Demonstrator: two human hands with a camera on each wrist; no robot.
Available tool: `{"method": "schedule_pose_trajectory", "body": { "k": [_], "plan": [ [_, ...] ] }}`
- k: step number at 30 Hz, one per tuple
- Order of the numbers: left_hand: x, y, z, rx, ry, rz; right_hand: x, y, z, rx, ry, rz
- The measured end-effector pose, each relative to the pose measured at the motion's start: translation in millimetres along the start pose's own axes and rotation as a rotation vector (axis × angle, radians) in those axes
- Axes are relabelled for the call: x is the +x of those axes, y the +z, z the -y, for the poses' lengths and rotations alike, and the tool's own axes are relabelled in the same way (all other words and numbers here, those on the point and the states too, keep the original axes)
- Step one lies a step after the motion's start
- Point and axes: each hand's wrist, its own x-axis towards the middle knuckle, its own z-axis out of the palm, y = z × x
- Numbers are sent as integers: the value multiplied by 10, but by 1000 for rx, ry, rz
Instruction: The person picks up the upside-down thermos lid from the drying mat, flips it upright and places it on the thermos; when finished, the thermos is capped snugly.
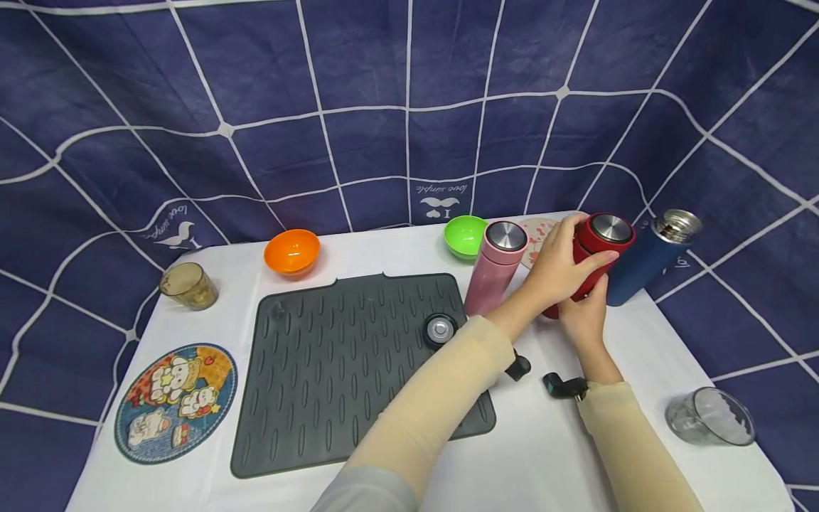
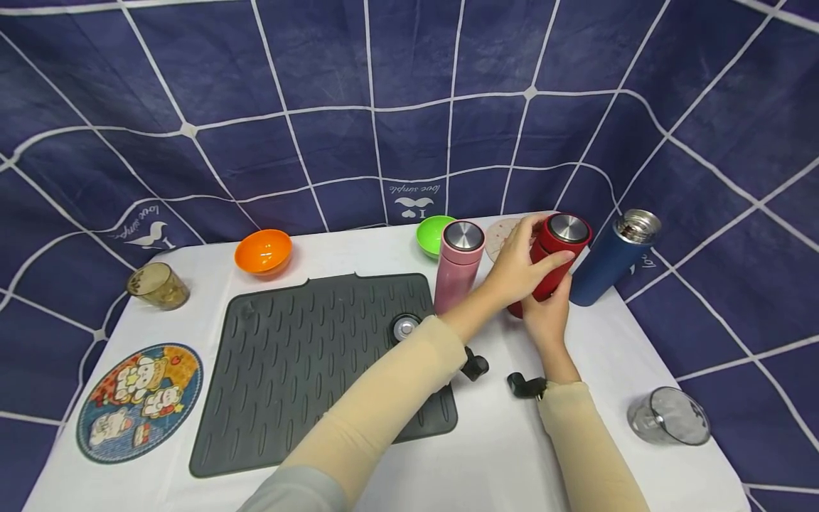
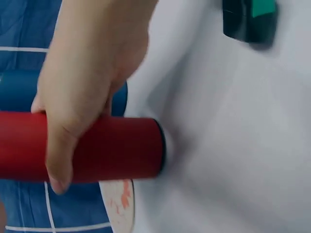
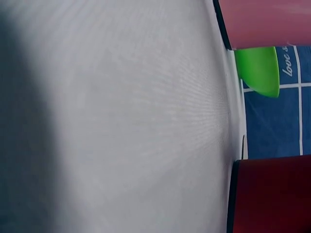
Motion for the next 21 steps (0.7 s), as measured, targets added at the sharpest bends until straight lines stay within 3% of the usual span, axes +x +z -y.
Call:
{"method": "schedule_pose_trajectory", "body": {
  "k": [3,7,14,21],
  "plan": [
    [-14,-28,42,40,18,40,10,1,-9,-4,-1,-2],
    [-41,-46,75,22,32,65,21,5,-11,10,-3,-1],
    [-11,20,-38,9,-28,-13,-18,3,4,5,7,-4],
    [-16,-27,55,18,34,61,-79,-12,177,-3,8,10]
  ]
}}
